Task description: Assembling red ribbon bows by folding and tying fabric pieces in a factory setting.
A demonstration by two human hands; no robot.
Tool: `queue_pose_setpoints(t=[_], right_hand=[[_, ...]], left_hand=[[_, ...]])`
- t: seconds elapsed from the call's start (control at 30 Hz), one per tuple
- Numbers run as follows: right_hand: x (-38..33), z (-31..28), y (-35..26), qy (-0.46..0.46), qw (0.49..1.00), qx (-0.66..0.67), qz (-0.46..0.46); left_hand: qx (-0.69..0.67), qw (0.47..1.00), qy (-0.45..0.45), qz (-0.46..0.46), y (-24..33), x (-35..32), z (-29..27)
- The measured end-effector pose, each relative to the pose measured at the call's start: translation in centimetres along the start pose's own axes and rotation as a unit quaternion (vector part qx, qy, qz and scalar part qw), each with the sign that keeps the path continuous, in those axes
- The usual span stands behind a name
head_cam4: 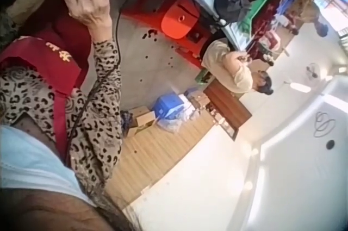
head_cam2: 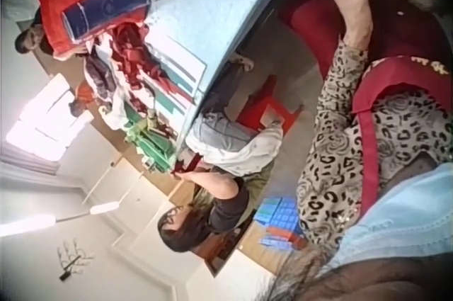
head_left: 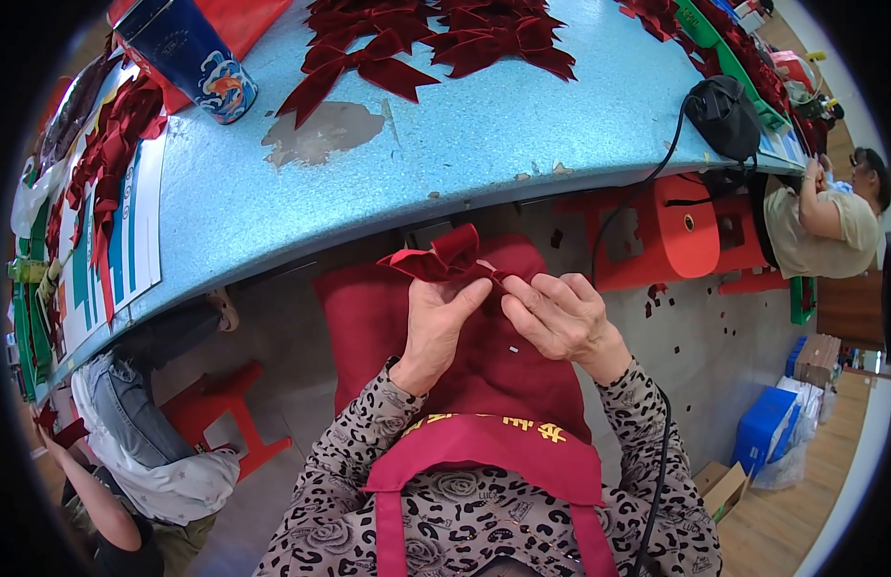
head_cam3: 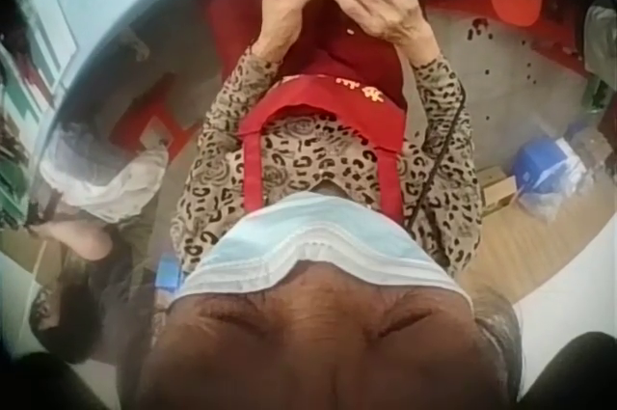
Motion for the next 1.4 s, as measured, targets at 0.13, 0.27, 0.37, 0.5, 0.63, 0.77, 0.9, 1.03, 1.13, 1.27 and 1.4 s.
queue_pose_setpoints(t=[0.13, 0.27, 0.37, 0.5, 0.63, 0.77, 0.9, 1.03, 1.13, 1.27, 1.4], right_hand=[[0.2, -0.2, 0.2, 0.011, 0.999, 0.028, 0.019], [0.3, -0.4, 0.0, 0.012, 0.999, 0.037, 0.023], [0.4, -0.4, 0.4, 0.008, 0.997, 0.057, 0.048], [0.1, -0.1, 1.3, 0.015, 0.983, 0.139, 0.115], [0.4, 0.0, 2.9, 0.046, 0.952, 0.215, 0.212], [0.6, 0.2, 4.5, 0.033, 0.928, 0.254, 0.269], [0.7, 0.1, 4.7, -0.021, 0.921, 0.267, 0.283], [0.8, 0.9, 4.4, -0.117, 0.912, 0.262, 0.295], [0.2, 1.4, 4.7, -0.134, 0.894, 0.283, 0.319], [-0.4, 2.5, 4.8, -0.17, 0.877, 0.29, 0.342], [-0.3, 3.0, 4.6, -0.171, 0.898, 0.258, 0.312]], left_hand=[[0.05, 0.999, 0.01, 0.014, 0.5, -0.1, 0.1], [0.057, 0.997, -0.035, -0.044, -0.5, -0.2, -0.1], [0.069, 0.997, -0.017, -0.035, -0.1, -0.3, 0.0], [0.059, 0.998, -0.014, -0.025, 0.0, -0.3, 0.0], [0.039, 0.998, -0.024, -0.047, -0.7, -0.7, 0.0], [0.017, 0.999, -0.014, -0.041, -0.9, -0.9, -0.1], [0.02, 0.999, -0.011, -0.031, -0.9, -1.1, -0.4], [0.037, 0.999, -0.022, -0.011, -0.7, -1.3, -0.2], [0.043, 0.999, -0.028, 0.003, -0.4, -1.3, 0.3], [0.05, 0.998, -0.028, 0.005, -0.5, -1.4, 0.5], [0.065, 0.997, -0.029, -0.004, -0.9, -1.3, 0.4]])
Point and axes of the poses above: each hand's wrist, its own x-axis towards the middle knuckle, its own z-axis out of the palm, y = z × x, the point moved 9 cm from there along x, towards the middle knuckle, and after that the axes turned 14 degrees about z, right-handed, at the moved point
